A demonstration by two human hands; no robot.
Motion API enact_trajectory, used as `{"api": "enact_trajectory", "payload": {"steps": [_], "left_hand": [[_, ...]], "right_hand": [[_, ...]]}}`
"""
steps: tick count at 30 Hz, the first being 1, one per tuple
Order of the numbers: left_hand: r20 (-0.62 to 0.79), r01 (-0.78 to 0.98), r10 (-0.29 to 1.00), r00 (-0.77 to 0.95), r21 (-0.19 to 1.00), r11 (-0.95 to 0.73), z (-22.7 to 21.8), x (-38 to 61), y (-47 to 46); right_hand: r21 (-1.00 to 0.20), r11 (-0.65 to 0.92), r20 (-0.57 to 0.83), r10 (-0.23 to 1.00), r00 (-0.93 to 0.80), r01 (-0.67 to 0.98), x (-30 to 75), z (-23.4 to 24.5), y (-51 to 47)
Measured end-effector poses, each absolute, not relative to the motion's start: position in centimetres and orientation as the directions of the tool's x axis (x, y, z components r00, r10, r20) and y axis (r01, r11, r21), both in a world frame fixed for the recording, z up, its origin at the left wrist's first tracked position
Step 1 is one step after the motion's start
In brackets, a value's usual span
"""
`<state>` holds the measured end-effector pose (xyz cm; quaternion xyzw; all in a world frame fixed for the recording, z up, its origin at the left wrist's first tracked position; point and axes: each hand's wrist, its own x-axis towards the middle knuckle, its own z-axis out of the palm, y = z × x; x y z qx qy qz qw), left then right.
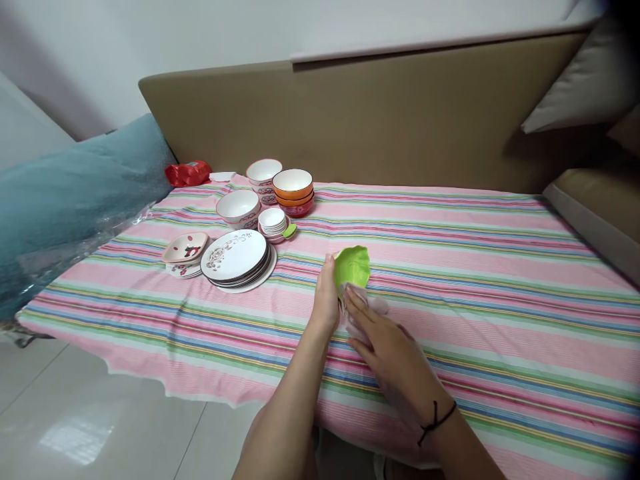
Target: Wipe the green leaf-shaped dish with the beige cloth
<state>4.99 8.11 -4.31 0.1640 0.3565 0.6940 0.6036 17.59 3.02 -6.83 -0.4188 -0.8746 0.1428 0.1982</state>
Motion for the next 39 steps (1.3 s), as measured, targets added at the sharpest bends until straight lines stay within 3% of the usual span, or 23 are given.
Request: {"api": "enact_trajectory", "payload": {"steps": [3, 6, 10, 15, 21, 28, 35, 39], "left_hand": [[-0.185, -0.732, 0.946, -0.267, 0.677, -0.074, -4.0, 4.8, 8.0], [-0.201, -0.766, 0.926, -0.32, 0.63, -0.128, -3.7, 4.5, 8.1], [-0.239, -0.807, 0.926, -0.291, 0.581, -0.104, -3.4, 4.3, 8.3], [-0.266, -0.822, 0.923, -0.279, 0.563, -0.086, -3.5, 4.5, 8.4], [-0.289, -0.839, 0.916, -0.28, 0.538, -0.087, -3.8, 4.8, 8.3], [-0.334, -0.838, 0.921, -0.202, 0.545, 0.014, -3.8, 5.8, 8.1], [-0.277, -0.82, 0.947, -0.161, 0.572, 0.028, -3.9, 5.5, 8.3], [-0.269, -0.81, 0.939, -0.213, 0.586, -0.016, -3.8, 5.2, 8.5]], "right_hand": [[-0.516, 0.627, 0.228, 0.757, -0.612, 0.583, 18.5, -6.7, 3.2], [-0.51, 0.606, 0.253, 0.784, -0.567, 0.61, 18.5, -6.6, 3.3], [-0.534, 0.68, 0.27, 0.701, -0.661, 0.503, 18.0, -6.5, 3.4], [-0.53, 0.597, 0.262, 0.791, -0.554, 0.602, 17.5, -6.3, 3.2], [-0.58, 0.636, 0.268, 0.739, -0.618, 0.509, 17.7, -6.8, 3.3], [-0.505, 0.65, 0.294, 0.748, -0.594, 0.568, 17.9, -7.1, 3.7], [-0.367, 0.601, 0.542, 0.759, -0.361, 0.71, 18.9, -6.2, 3.7], [-0.363, 0.634, 0.577, 0.728, -0.37, 0.683, 18.6, -6.2, 3.6]]}}
